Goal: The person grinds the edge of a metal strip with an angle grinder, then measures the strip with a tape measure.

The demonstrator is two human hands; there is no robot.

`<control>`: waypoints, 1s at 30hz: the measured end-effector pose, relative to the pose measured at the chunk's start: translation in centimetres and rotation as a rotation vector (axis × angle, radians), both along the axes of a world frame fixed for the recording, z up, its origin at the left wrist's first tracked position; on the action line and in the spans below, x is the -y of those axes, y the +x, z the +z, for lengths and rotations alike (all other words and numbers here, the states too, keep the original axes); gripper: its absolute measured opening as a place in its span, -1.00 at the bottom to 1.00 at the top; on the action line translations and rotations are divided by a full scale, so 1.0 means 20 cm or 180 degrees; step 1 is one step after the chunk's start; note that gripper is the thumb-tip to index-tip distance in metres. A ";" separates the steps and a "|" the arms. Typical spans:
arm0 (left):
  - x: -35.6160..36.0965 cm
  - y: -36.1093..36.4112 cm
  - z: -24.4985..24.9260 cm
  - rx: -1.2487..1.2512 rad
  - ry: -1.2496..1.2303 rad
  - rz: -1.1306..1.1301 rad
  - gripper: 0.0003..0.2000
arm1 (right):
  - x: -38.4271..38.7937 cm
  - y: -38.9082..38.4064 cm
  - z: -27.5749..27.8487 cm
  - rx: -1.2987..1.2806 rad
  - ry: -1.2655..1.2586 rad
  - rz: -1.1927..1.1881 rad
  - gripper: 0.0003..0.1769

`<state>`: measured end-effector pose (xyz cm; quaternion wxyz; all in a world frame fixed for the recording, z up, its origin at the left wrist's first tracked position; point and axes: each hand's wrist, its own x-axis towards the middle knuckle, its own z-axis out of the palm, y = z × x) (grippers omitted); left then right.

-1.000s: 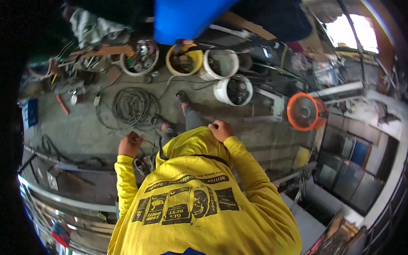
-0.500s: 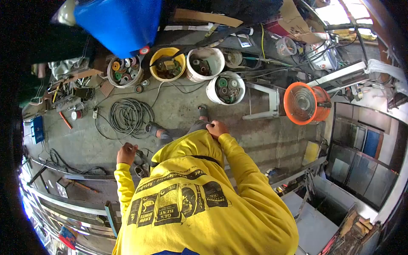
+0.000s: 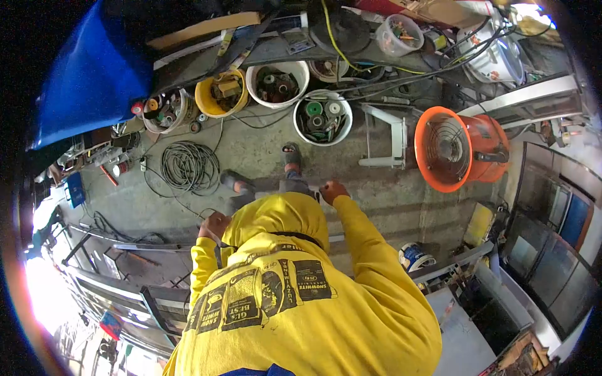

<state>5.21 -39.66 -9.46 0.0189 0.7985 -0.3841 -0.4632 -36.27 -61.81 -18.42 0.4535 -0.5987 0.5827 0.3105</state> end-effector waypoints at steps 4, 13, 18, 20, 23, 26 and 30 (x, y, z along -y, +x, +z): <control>0.13 -0.09 0.10 -0.0039 -0.0183 0.0121 -0.60 | -0.02 -0.29 -0.15 -0.0138 -0.0114 0.0204 -0.45; -0.07 0.02 -0.01 0.0385 -0.0092 0.0615 -0.60 | 0.02 -0.16 -0.21 0.0161 -0.0139 -0.0062 -0.45; -0.41 -0.05 -0.24 -0.0103 -0.0024 0.1049 -0.52 | 0.10 0.04 -0.21 0.0619 -0.0282 -0.0115 -0.50; -0.53 -0.09 -0.32 -0.0076 -0.0083 0.1039 -0.49 | 0.11 0.07 -0.25 0.0663 -0.0361 -0.0095 -0.50; -0.40 -0.24 -0.13 0.0003 0.0337 0.1388 -0.47 | 0.12 0.08 -0.34 0.0518 -0.0352 0.0029 -0.54; -0.36 -0.29 -0.12 -0.0207 -0.0098 0.1567 -0.41 | 0.13 0.07 -0.49 0.0493 -0.0397 0.0124 -0.57; -0.54 -0.32 -0.31 -0.0586 -0.0516 0.1728 -0.47 | 0.26 0.14 -0.64 0.0150 -0.0940 0.0511 -0.66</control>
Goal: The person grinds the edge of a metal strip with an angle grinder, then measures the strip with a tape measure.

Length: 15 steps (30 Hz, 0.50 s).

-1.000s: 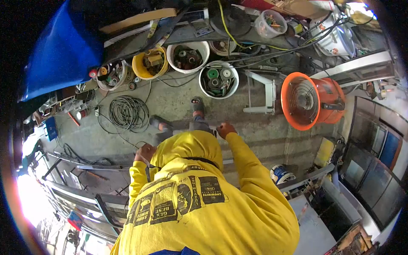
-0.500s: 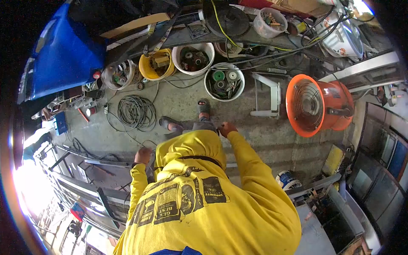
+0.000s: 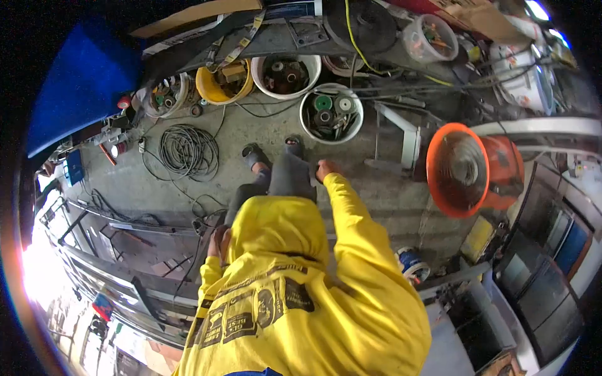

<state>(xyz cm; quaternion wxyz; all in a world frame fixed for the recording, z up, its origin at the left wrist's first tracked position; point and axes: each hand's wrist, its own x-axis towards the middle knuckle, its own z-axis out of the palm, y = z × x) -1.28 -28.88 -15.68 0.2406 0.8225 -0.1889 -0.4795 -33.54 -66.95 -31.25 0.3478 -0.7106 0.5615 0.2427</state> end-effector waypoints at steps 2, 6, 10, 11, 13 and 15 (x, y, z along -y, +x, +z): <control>0.03 0.13 0.04 0.0288 0.0758 -0.0773 -0.46 | 0.07 0.02 -0.23 -0.0174 -0.0058 -0.0479 -0.70; 0.11 0.21 -0.19 0.0624 0.0464 -0.0548 -0.37 | 0.35 0.18 -0.52 -0.0283 0.0007 -0.0741 -0.70; 0.39 0.14 -0.35 0.1255 0.0806 -0.0578 -0.10 | 0.49 0.26 -1.05 -0.0426 -0.0396 -0.0348 -0.74; 0.43 0.13 -0.40 0.1328 0.0789 -0.0568 -0.08 | 0.50 0.28 -1.13 -0.0440 -0.0499 -0.0200 -0.74; 0.45 0.12 -0.45 0.1446 0.0769 -0.0534 -0.05 | 0.50 0.28 -1.28 -0.0331 -0.0899 0.0127 -0.73; 0.44 0.10 -0.44 0.1399 0.0730 -0.0457 -0.05 | 0.52 0.27 -1.34 -0.0411 -0.0845 0.0471 -0.72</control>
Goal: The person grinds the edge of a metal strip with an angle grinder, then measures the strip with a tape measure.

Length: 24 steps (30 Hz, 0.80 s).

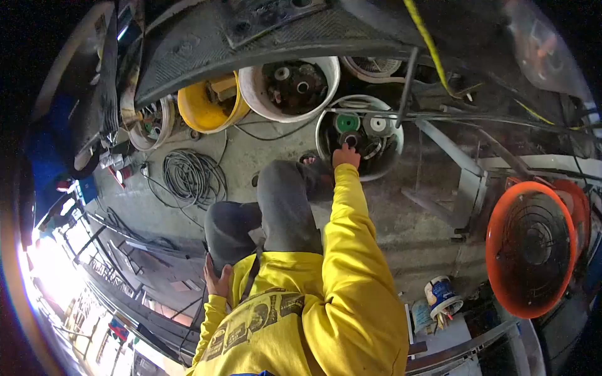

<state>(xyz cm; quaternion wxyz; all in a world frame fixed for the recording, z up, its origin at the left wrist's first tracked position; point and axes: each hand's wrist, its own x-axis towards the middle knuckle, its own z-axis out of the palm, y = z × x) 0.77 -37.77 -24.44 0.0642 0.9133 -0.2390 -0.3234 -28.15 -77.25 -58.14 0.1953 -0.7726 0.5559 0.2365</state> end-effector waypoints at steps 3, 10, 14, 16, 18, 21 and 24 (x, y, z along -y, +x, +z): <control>-0.04 -0.07 0.07 -0.0042 -0.0050 0.0121 -0.05 | 0.03 -0.05 0.12 0.0037 -0.0174 0.0275 -0.75; -0.02 -0.28 0.35 -0.0275 0.0007 0.0492 -0.19 | 0.10 -0.12 0.71 0.1546 -0.0974 -0.1371 -0.65; 0.08 -0.36 0.52 -0.0106 -0.0184 -0.0079 -0.47 | 0.11 0.07 1.49 0.3313 0.0826 -0.2512 -0.64; 0.32 -0.37 0.71 -0.0633 -0.0874 0.0503 -0.64 | 0.03 0.22 1.92 0.3612 0.1312 -0.2226 -0.68; 0.55 -0.37 0.94 -0.1349 -0.1683 0.1300 -0.70 | -0.06 0.36 2.23 0.3755 0.1676 -0.1693 -0.71; 0.73 -0.34 1.22 -0.2297 -0.2910 0.2127 -0.72 | -0.22 0.58 2.60 0.3739 0.2352 -0.0999 -0.75; 0.64 -0.31 1.25 -0.2011 -0.3247 0.2162 -0.75 | -0.42 0.78 2.86 0.3448 0.2948 -0.0526 -0.75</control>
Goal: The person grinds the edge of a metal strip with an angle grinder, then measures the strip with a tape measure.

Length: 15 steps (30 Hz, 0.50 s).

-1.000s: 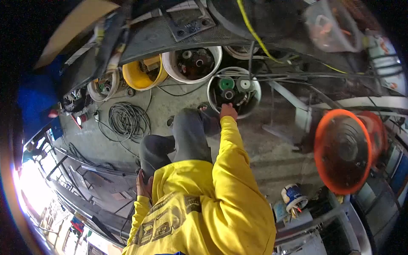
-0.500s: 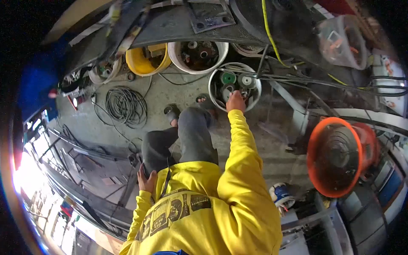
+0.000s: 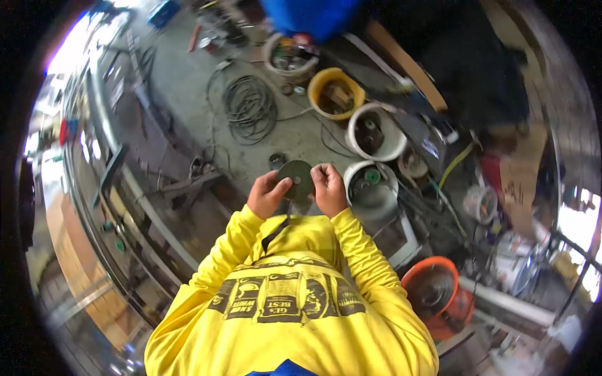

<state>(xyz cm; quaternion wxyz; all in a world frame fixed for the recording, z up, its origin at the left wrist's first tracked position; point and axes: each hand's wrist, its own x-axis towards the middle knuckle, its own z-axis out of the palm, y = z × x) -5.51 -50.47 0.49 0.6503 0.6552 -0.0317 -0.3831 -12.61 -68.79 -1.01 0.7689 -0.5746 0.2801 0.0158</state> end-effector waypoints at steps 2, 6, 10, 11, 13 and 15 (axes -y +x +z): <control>-0.11 0.01 0.09 0.0138 -0.0044 0.0425 -0.77 | -0.16 0.10 0.16 -0.0162 0.0239 0.0451 -0.73; -0.52 -0.04 -0.02 0.0612 0.0432 0.1043 -0.77 | -0.49 0.24 0.13 -0.0323 0.0434 0.1711 -0.70; -0.92 -0.12 -0.06 0.0118 0.0634 0.1736 -0.70 | -0.83 0.37 0.13 -0.0486 0.0128 0.2465 -0.77; -0.99 -0.13 -0.04 0.0029 0.0198 0.2075 -0.67 | -0.90 0.43 0.13 -0.0533 -0.0073 0.2709 -0.80; -1.12 -0.15 -0.09 0.0145 0.0142 0.2337 -0.67 | -1.03 0.54 0.13 -0.0431 0.0029 0.3066 -0.80; -1.24 -0.12 0.03 0.0027 -0.0172 0.2703 -0.69 | -1.18 0.68 0.19 -0.0310 -0.0049 0.3467 -0.81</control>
